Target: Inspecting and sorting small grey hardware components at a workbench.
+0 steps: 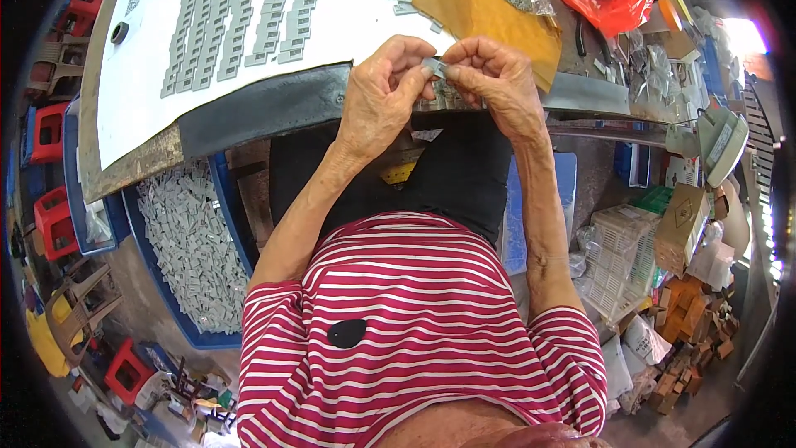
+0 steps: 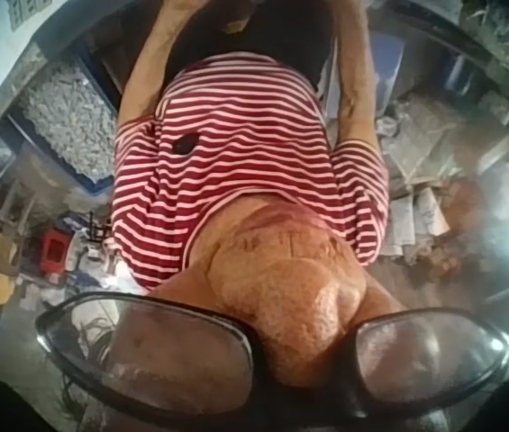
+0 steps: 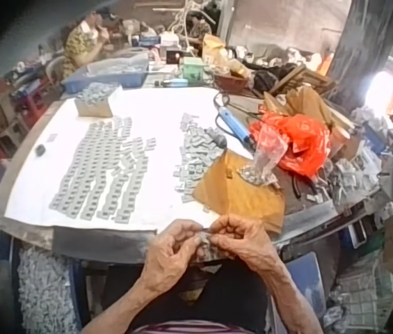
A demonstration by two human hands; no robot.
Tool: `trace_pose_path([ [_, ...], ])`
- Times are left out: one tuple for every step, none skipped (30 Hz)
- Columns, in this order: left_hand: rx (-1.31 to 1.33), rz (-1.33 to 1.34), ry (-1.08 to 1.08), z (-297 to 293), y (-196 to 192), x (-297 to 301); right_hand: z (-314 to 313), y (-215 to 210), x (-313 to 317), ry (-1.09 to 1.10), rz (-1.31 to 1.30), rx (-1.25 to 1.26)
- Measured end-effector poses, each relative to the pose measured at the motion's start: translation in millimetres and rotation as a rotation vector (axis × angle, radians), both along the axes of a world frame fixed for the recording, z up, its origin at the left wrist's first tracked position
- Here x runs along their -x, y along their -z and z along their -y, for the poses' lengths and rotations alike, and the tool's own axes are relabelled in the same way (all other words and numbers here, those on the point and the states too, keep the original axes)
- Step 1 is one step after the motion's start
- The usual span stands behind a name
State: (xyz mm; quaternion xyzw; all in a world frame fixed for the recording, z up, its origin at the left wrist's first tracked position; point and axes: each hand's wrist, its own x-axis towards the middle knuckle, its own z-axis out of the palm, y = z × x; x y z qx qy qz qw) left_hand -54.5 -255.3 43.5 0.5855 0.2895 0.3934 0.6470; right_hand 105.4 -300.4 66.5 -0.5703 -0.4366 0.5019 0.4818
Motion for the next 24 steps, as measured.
trace_pose_path([
  [0.003, 0.003, 0.004, 0.2, 0.0, 0.0, 0.4, 0.4, -0.2, -0.002, -0.002, 0.001],
  [0.003, 0.004, 0.004, -0.1, 0.0, 0.2, 0.6, 0.6, -0.3, -0.003, -0.003, 0.002],
  [0.013, 0.005, 0.013, -0.6, -0.4, 0.7, 0.7, 0.3, -0.3, -0.003, -0.003, 0.002],
  [0.022, 0.006, 0.023, -0.8, -0.8, 1.1, 0.8, -0.1, -0.3, -0.010, -0.004, 0.002],
  [0.022, 0.006, 0.023, -0.7, -1.0, 1.4, 0.9, -0.4, -0.3, -0.017, -0.005, 0.002],
  [0.023, 0.008, 0.030, -0.5, -1.1, 1.7, 1.0, -0.1, -0.5, -0.017, -0.005, 0.002],
  [0.025, 0.010, 0.037, -0.4, -1.2, 1.9, 0.9, 0.6, -1.0, -0.025, -0.006, 0.003],
  [0.025, 0.010, 0.037, -0.5, -1.4, 2.0, 0.9, 1.0, -1.4, -0.033, -0.008, 0.004],
  [0.019, -0.003, 0.043, -0.5, -1.6, 2.0, 1.0, 1.0, -1.9, -0.033, -0.007, 0.004],
  [0.014, -0.017, 0.049, -0.5, -1.9, 2.1, 1.1, 0.8, -2.4, -0.045, -0.024, 0.010],
  [0.015, -0.016, 0.049, -0.3, -2.5, 2.3, 1.2, 0.8, -2.7, -0.057, -0.041, 0.016],
  [0.012, -0.021, 0.055, -0.4, -3.5, 2.4, 1.1, 1.0, -2.8, -0.057, -0.041, 0.016],
  [0.010, -0.025, 0.060, -0.3, -4.0, 2.4, 0.9, 1.2, -2.9, -0.061, -0.030, 0.027],
  [0.010, -0.025, 0.060, -0.1, -3.6, 2.2, 0.7, 1.3, -3.2, -0.064, -0.019, 0.037],
  [0.010, -0.036, 0.062, 0.1, -2.5, 2.2, 0.5, 1.4, -3.3, -0.065, -0.019, 0.038],
  [0.011, -0.048, 0.063, 0.4, -1.4, 2.2, 0.1, 1.3, -3.7, -0.076, -0.038, 0.053],
  [0.012, -0.049, 0.063, 0.3, -0.1, 2.0, -0.3, 1.4, -4.2, -0.087, -0.057, 0.068],
  [0.007, -0.053, 0.066, -0.1, 1.4, 1.7, -0.8, 2.0, -5.2, -0.087, -0.057, 0.068],
  [0.001, -0.058, 0.070, -0.3, 2.1, 1.6, -1.2, 3.1, -6.5, -0.084, -0.082, 0.089],
  [0.002, -0.058, 0.069, -0.3, 1.9, 2.1, -1.7, 4.2, -7.6, -0.081, -0.107, 0.110],
  [0.005, -0.084, 0.098, -0.7, 1.4, 2.6, -1.9, 6.0, -8.6, -0.081, -0.107, 0.111],
  [0.008, -0.110, 0.126, -0.9, 0.9, 2.8, -2.1, 7.8, -9.5, -0.085, -0.132, 0.108],
  [0.009, -0.110, 0.126, -0.7, 0.4, 2.8, -2.4, 8.9, -10.4, -0.088, -0.157, 0.106],
  [-0.023, -0.128, 0.126, -0.2, -0.3, 3.0, -3.0, 8.3, -11.3, -0.088, -0.157, 0.107],
])
